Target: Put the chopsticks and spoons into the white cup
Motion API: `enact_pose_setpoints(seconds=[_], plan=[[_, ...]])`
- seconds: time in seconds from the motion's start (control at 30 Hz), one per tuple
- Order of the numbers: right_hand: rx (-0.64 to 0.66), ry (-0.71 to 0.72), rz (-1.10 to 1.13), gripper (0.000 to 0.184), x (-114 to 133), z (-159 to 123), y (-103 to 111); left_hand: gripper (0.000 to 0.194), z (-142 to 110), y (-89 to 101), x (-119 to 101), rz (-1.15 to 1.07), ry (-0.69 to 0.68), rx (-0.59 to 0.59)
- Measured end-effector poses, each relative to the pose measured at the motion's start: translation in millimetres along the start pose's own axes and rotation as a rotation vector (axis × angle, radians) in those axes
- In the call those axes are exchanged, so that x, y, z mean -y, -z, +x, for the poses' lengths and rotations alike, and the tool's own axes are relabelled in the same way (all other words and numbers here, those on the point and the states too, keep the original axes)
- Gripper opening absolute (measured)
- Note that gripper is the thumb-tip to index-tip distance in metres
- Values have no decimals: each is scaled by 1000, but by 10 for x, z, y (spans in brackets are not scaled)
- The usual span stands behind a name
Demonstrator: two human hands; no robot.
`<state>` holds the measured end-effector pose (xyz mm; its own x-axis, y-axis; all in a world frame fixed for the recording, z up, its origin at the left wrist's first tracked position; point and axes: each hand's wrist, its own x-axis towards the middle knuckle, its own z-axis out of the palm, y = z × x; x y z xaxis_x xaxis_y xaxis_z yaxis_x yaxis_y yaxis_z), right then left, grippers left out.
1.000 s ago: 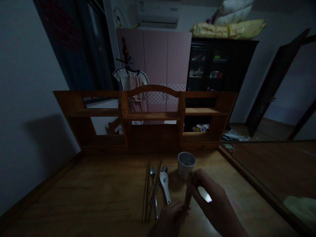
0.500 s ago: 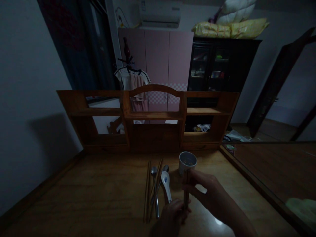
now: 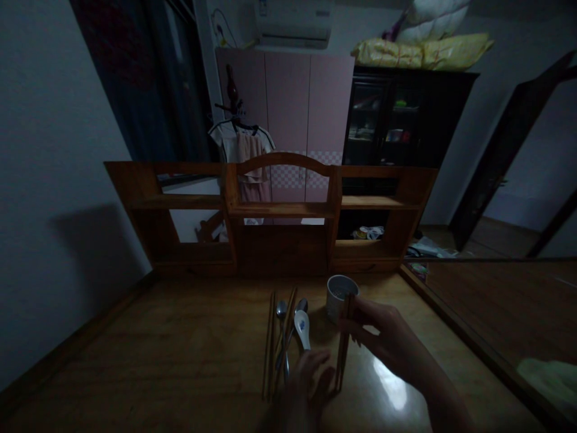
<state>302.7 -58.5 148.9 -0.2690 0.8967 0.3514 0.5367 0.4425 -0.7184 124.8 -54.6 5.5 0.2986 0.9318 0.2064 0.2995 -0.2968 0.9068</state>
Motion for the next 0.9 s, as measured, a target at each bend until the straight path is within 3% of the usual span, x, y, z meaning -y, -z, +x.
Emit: enact_pose_setpoints(seconds=[0.13,0.3,0.53,0.67,0.9], plan=[[-71,-16,3,12,-92,25,36,32,5,296,13,54,86,-192],[-118,-47,65,14,-132,6,49,32,34,566,242,242,127,-346],[-108,-47,83,17,-149,-53,51,25,-9,638,326,539,301,-263],[-87,-55,97,17,-114,-69,62,23,1,624,362,657,267,-220],[-78,-34,115,15,-91,-46,50,21,33,601,464,669,288,-181]])
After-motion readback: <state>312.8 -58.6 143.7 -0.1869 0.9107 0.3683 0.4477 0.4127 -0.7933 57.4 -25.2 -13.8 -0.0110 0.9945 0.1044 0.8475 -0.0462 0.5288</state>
